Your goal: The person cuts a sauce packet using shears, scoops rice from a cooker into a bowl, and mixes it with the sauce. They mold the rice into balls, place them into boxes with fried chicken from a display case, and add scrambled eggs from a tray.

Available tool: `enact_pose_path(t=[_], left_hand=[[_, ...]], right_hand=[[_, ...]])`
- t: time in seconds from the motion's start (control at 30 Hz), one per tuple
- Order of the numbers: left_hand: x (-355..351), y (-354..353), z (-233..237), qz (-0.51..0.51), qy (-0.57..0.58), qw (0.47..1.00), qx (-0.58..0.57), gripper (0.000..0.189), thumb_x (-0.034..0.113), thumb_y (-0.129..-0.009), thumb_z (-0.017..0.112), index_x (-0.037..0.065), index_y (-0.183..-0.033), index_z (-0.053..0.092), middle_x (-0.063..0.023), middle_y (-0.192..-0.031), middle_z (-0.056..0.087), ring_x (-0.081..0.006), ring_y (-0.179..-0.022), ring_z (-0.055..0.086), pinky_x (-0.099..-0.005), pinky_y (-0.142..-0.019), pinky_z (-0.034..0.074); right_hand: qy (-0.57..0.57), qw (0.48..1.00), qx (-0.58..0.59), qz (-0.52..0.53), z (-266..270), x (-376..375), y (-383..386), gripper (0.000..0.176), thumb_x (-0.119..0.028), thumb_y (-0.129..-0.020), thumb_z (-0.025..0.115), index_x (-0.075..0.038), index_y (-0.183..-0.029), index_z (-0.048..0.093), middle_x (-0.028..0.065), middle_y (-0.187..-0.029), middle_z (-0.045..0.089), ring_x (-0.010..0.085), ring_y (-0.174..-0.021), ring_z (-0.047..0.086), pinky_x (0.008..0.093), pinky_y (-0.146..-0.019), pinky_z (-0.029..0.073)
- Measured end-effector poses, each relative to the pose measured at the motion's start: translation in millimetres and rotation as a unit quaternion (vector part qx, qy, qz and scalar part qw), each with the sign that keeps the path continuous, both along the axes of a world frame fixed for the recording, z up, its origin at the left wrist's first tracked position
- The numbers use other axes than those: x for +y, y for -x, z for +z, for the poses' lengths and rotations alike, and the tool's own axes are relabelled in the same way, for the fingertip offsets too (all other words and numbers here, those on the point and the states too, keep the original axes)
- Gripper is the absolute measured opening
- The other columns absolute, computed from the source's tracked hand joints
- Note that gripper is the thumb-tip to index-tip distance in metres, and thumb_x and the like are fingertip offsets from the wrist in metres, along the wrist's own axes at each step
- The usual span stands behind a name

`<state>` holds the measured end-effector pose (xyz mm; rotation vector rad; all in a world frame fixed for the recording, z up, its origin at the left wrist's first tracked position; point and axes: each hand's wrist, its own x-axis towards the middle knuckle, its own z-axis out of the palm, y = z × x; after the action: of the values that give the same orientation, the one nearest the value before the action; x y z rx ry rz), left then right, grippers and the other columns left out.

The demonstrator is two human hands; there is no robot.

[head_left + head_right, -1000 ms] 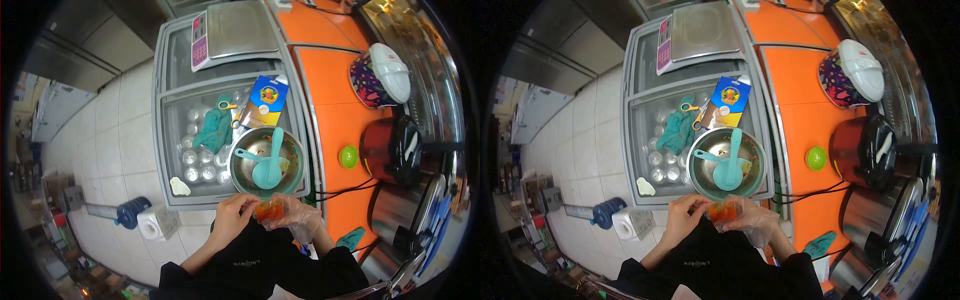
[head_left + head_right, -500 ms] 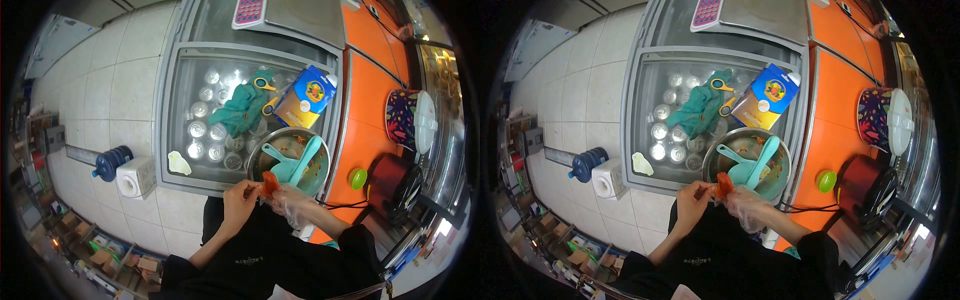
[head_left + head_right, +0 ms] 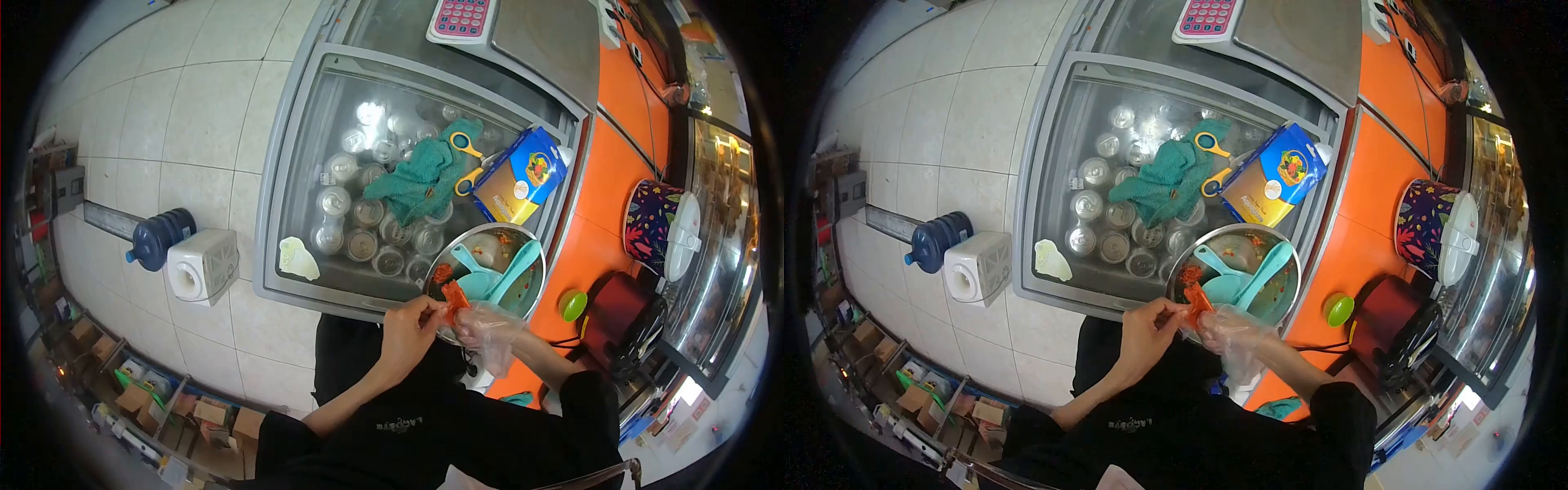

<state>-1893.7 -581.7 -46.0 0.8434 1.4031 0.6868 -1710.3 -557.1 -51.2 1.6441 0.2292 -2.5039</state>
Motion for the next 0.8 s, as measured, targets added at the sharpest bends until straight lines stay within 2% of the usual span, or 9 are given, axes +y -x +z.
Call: enact_pose_path(t=[0.03,0.13,0.2,0.27,0.33,0.43,0.63,0.73,0.8], left_hand=[[-2,-3,-2,0.009,0.004,1.000,-0.002,0.008,0.005,-0.086,0.064,-0.002,-0.088,0.065,-0.0110,-0.074,0.069,-0.0143,-0.065,0.067,-0.0255,-0.057,0.050],[-5,-7,-12,0.026,0.016,0.999,-0.010,0.008,0.005,-0.086,0.064,-0.002,-0.087,0.065,-0.0107,-0.071,0.068,-0.0141,-0.064,0.067,-0.0256,-0.056,0.050],[-6,-4,-16,0.031,0.021,0.999,-0.021,0.008,0.005,-0.086,0.064,-0.003,-0.087,0.065,-0.0104,-0.070,0.067,-0.0140,-0.063,0.067,-0.0257,-0.056,0.050],[-4,2,-17,0.012,0.022,0.999,-0.029,0.008,0.005,-0.086,0.064,-0.002,-0.087,0.065,-0.0102,-0.070,0.067,-0.0140,-0.063,0.067,-0.0258,-0.056,0.050],[-2,4,-14,-0.001,0.026,0.999,-0.031,0.008,0.005,-0.086,0.064,-0.002,-0.087,0.065,-0.0101,-0.070,0.067,-0.0142,-0.062,0.067,-0.0260,-0.057,0.050],[2,3,-12,-0.007,0.026,0.999,-0.033,0.007,0.004,-0.086,0.063,-0.002,-0.087,0.065,-0.0105,-0.070,0.067,-0.0152,-0.062,0.067,-0.0264,-0.057,0.051],[2,-1,-16,0.009,0.000,1.000,-0.007,0.005,0.003,-0.084,0.064,-0.002,-0.085,0.064,-0.0126,-0.070,0.067,-0.0180,-0.062,0.068,-0.0278,-0.056,0.051],[3,-1,-15,0.000,-0.015,1.000,-0.016,0.005,0.002,-0.083,0.064,-0.002,-0.085,0.063,-0.0134,-0.072,0.067,-0.0195,-0.063,0.068,-0.0285,-0.056,0.051],[3,-3,-14,0.001,-0.009,0.999,-0.038,0.005,0.002,-0.083,0.065,-0.002,-0.086,0.063,-0.0140,-0.073,0.067,-0.0207,-0.064,0.068,-0.0290,-0.056,0.051]], right_hand=[[0.006,1.000,-0.025,-0.015,-4,-5,0,0.023,-0.025,-0.092,0.046,-0.010,-0.075,0.045,-0.0004,-0.060,0.038,0.0126,-0.054,0.039,0.0267,-0.049,0.030],[0.107,0.983,-0.025,-0.146,5,-7,11,0.025,-0.030,-0.095,0.046,-0.009,-0.081,0.049,0.0012,-0.062,0.044,0.0130,-0.056,0.044,0.0267,-0.050,0.034],[-0.084,0.995,-0.035,0.041,28,8,15,0.027,-0.032,-0.095,0.047,-0.008,-0.083,0.049,0.0024,-0.064,0.047,0.0139,-0.058,0.047,0.0273,-0.052,0.037],[-0.145,0.985,-0.034,0.090,31,13,15,0.028,-0.034,-0.096,0.048,-0.008,-0.085,0.050,0.0033,-0.065,0.049,0.0148,-0.060,0.050,0.0279,-0.054,0.040],[-0.077,0.997,-0.025,-0.003,18,9,5,0.030,-0.036,-0.096,0.049,-0.008,-0.085,0.050,0.0039,-0.066,0.050,0.0158,-0.063,0.053,0.0286,-0.056,0.043],[-0.013,0.993,-0.070,0.097,7,19,-2,0.014,-0.021,-0.096,0.051,-0.008,-0.100,0.050,0.0045,-0.081,0.056,0.0193,-0.075,0.057,0.0323,-0.062,0.044],[-0.042,0.998,-0.046,0.019,11,17,1,0.035,-0.041,-0.097,0.049,-0.007,-0.086,0.051,0.0010,-0.065,0.050,0.0132,-0.059,0.051,0.0266,-0.054,0.041],[-0.082,0.979,-0.087,0.167,32,42,11,0.038,-0.044,-0.096,0.051,-0.007,-0.088,0.054,0.0009,-0.064,0.050,0.0124,-0.059,0.049,0.0258,-0.054,0.039],[-0.101,0.977,-0.127,0.140,20,31,6,0.041,-0.047,-0.094,0.052,-0.006,-0.087,0.056,0.0013,-0.064,0.050,0.0125,-0.060,0.049,0.0265,-0.054,0.039]])
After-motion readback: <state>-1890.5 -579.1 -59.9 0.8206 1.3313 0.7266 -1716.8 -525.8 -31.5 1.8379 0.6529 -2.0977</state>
